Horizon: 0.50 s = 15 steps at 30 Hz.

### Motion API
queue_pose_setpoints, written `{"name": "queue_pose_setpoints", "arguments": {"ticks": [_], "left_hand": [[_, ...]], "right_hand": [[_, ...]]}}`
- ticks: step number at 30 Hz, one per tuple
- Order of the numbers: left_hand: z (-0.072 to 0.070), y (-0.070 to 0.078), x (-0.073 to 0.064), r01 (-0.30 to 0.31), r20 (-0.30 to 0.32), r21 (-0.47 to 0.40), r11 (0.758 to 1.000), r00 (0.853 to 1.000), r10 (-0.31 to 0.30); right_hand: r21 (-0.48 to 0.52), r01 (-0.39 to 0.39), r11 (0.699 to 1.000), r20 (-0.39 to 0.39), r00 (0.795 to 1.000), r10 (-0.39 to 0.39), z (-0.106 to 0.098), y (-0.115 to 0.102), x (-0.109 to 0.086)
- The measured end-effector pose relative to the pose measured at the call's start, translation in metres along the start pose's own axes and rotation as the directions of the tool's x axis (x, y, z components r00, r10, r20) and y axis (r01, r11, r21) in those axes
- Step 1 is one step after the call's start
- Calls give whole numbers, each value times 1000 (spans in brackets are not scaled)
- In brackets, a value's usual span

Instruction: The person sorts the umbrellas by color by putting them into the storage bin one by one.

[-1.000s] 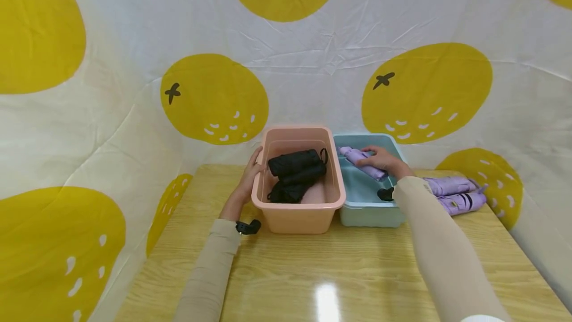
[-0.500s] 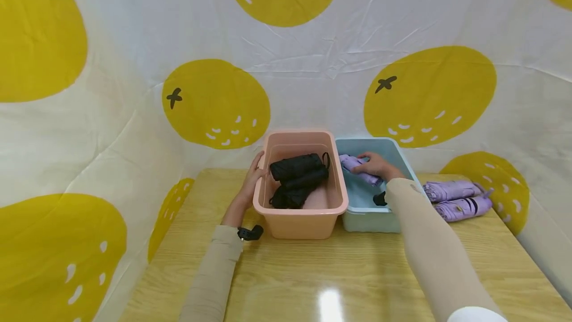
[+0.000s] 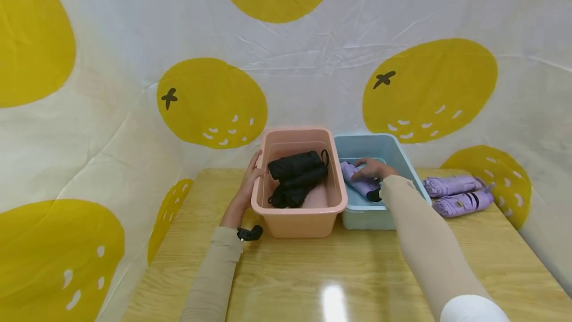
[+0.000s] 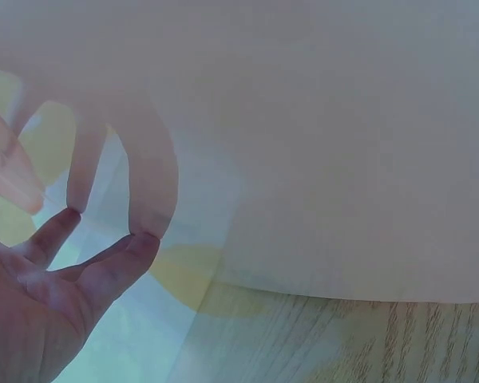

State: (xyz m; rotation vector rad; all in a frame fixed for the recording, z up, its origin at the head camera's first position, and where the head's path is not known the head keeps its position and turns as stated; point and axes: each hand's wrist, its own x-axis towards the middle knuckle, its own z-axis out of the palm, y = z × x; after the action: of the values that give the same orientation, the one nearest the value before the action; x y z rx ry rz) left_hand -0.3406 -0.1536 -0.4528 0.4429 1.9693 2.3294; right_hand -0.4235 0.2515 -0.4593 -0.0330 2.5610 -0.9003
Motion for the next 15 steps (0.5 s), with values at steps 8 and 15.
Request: {"name": "queue_pose_setpoints", "arguments": {"ticks": [8,15], "left_hand": [[1,6,-3,-6,-6,9,1000,1000,6],[-3,-10,5,-30,-41,40,999,999,32]], "right_hand": [[91,-72,993,38,997,68,2,-1,4],[191,-28,981,-26,999,34,-1,-8,2]]}}
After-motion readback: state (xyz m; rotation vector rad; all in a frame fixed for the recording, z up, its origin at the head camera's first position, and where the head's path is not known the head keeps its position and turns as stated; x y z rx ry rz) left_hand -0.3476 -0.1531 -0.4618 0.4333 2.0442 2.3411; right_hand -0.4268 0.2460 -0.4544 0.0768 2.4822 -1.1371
